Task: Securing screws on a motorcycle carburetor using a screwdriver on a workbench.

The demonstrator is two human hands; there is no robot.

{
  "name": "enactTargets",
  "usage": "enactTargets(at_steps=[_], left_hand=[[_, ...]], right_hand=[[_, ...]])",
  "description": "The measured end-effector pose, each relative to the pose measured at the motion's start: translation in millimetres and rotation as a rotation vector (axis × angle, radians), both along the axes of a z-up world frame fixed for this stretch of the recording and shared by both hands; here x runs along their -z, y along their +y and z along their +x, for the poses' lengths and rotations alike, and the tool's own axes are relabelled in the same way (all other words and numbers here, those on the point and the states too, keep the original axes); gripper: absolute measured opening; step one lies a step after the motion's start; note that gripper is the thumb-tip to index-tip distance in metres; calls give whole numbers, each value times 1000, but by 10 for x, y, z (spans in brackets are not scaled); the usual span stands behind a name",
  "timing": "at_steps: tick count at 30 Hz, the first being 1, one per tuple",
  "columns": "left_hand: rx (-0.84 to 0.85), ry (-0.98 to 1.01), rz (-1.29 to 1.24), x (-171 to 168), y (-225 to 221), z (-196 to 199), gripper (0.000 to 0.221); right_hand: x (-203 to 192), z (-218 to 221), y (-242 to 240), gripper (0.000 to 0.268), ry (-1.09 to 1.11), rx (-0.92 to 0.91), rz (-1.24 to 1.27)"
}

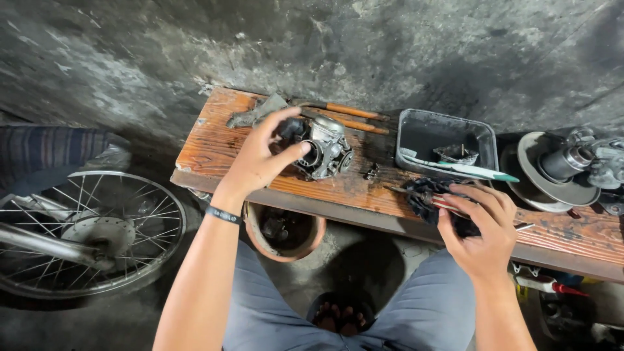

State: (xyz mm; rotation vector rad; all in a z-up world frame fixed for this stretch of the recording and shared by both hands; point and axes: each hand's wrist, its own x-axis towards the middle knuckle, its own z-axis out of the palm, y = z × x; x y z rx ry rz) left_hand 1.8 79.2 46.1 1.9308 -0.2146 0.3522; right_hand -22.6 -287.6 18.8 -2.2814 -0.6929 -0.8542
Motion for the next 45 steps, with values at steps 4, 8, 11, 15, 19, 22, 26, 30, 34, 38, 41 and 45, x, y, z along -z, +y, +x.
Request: enactTargets(at_steps=[4, 8, 11, 15, 19, 22, 26, 30, 34, 38, 41, 45], left_hand=[[118, 90, -46, 25, 26, 44, 60], [66, 83, -73, 40, -58, -34, 58], [8, 50, -35, -2, -205, -154, 62], [-88, -123, -15, 68, -454, -379, 61], [-297, -215, 233, 126, -652, -495, 60], [-371, -227, 288, 188, -719, -518, 59], [-399, -285, 322, 233, -796, -526, 72], [-382, -310, 333, 262, -912, -624, 72], [-371, -379, 379, 224, -968, -657, 57], [-325, -379, 325, 237, -930, -663, 82], [-240, -367, 267, 108, -859, -679, 82], [-132, -280, 201, 49, -735, -731, 84]], right_hand=[[45, -23, 61, 25, -101, -21, 92], [76, -50, 202, 19, -129, -84, 171], [11, -147, 435, 25, -16, -141, 200], [10, -203, 725, 29, 121, -212, 223], [-18, -173, 986, 27, 200, -400, 269], [21, -128, 1124, 25, 130, -442, 330], [23, -133, 1180, 25, 238, -358, 375], [-130, -189, 1365, 32, 394, -342, 483], [-188, -181, 1455, 28, 523, -164, 569], [-153, -173, 1420, 18, 550, -158, 616], [-116, -193, 1369, 16, 546, -243, 641], [154, -169, 1287, 19, 513, -292, 672]])
